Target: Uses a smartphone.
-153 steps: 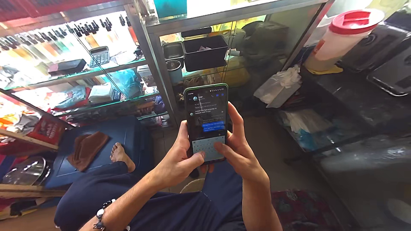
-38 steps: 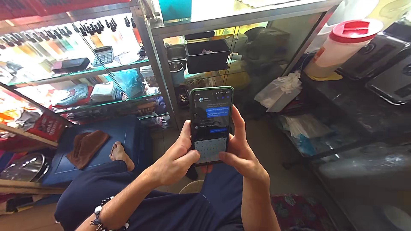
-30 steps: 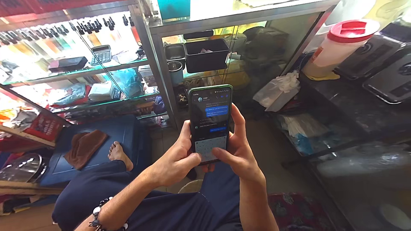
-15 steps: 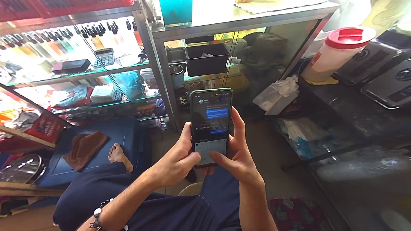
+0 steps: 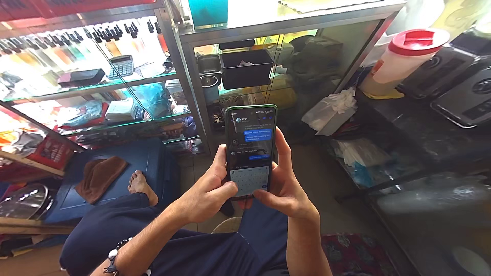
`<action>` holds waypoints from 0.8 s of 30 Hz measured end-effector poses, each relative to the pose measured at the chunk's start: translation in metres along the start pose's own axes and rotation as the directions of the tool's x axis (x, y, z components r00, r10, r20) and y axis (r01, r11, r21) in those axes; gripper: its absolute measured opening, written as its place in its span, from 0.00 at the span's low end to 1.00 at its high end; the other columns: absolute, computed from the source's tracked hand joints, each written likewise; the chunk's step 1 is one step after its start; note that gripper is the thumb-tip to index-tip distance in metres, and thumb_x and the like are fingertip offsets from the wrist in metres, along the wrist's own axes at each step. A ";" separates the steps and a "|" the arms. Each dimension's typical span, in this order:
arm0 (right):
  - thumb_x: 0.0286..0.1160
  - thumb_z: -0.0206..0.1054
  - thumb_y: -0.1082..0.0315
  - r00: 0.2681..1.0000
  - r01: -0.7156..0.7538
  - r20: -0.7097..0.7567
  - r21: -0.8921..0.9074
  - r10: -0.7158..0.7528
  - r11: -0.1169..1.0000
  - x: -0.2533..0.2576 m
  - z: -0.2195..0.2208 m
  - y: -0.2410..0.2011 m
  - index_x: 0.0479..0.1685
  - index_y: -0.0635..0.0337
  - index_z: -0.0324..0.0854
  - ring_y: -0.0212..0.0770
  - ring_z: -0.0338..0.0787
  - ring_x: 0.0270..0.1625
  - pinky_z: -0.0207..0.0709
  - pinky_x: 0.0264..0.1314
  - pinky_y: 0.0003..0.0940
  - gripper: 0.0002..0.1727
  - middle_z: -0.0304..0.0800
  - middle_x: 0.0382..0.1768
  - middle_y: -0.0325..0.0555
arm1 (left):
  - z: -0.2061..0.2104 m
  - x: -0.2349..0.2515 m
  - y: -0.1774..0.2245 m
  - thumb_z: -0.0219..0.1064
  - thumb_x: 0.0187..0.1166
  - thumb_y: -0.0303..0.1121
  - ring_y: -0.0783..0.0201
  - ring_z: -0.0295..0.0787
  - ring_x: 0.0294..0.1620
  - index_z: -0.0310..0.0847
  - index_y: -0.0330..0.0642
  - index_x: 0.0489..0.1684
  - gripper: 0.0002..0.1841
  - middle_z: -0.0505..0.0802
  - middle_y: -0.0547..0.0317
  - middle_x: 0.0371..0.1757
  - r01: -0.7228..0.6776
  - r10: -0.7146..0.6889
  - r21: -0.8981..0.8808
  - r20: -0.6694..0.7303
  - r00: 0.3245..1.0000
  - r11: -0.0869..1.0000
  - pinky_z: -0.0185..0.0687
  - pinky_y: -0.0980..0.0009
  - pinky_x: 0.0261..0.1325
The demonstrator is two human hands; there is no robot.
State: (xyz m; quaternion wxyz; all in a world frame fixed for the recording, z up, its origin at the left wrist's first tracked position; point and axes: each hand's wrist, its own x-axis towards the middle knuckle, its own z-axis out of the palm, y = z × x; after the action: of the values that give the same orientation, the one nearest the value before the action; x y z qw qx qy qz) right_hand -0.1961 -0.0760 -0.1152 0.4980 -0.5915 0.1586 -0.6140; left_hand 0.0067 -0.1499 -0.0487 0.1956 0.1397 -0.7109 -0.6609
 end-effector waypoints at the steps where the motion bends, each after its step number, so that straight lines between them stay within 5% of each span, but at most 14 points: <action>1: 0.71 0.63 0.83 1.000 -0.003 -0.001 0.004 0.003 1.000 0.000 0.000 0.000 0.91 0.17 0.26 0.50 0.94 0.51 0.94 0.45 0.44 0.61 0.79 0.72 0.50 | 0.000 0.000 0.000 0.48 0.79 0.20 0.67 0.91 0.58 0.44 0.51 0.88 0.35 0.87 0.57 0.63 0.001 -0.001 -0.002 -0.001 1.000 1.000 0.90 0.70 0.59; 9: 0.73 0.62 0.83 0.999 -0.007 -0.036 0.012 0.008 1.000 0.002 0.002 0.001 0.91 0.18 0.27 0.50 0.95 0.49 0.94 0.43 0.43 0.59 0.80 0.70 0.51 | 0.001 0.003 -0.002 0.49 0.85 0.24 0.65 0.92 0.55 0.46 0.54 0.87 0.30 0.87 0.57 0.62 -0.001 -0.001 -0.059 -0.023 1.000 0.998 0.91 0.68 0.58; 13: 0.71 0.65 0.82 0.997 -0.036 -0.077 -0.072 0.030 0.997 0.002 0.003 0.003 0.92 0.20 0.27 0.46 0.94 0.51 0.93 0.46 0.41 0.61 0.80 0.70 0.49 | 0.005 0.008 -0.009 0.49 0.90 0.38 0.60 0.93 0.55 0.51 0.56 0.84 0.24 0.88 0.55 0.61 0.027 -0.054 -0.169 -0.153 0.987 0.985 0.92 0.64 0.56; 19: 0.68 0.71 0.76 0.987 -0.081 -0.153 -0.281 0.038 0.956 0.004 0.009 0.010 0.95 0.35 0.26 0.46 0.93 0.55 0.94 0.47 0.41 0.61 0.79 0.72 0.51 | 0.012 0.017 -0.012 0.47 0.93 0.38 0.63 0.92 0.57 0.72 0.44 0.73 0.18 0.92 0.54 0.56 0.068 -0.164 -0.249 -0.392 0.905 0.966 0.89 0.64 0.63; 24: 0.67 0.70 0.77 0.985 -0.095 -0.165 -0.289 0.049 0.953 0.004 0.009 0.010 0.95 0.38 0.25 0.45 0.93 0.55 0.94 0.48 0.40 0.62 0.78 0.73 0.51 | 0.014 0.020 -0.014 0.47 0.93 0.38 0.63 0.92 0.56 0.75 0.40 0.67 0.17 0.93 0.52 0.54 0.066 -0.173 -0.259 -0.415 0.893 0.964 0.89 0.65 0.62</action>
State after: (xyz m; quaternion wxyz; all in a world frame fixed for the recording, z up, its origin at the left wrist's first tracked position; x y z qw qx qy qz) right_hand -0.1833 -0.0802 -0.1189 0.4120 -0.6033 0.3088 -0.6091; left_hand -0.0186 -0.1480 -0.0612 0.3229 0.3023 -0.5550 -0.7045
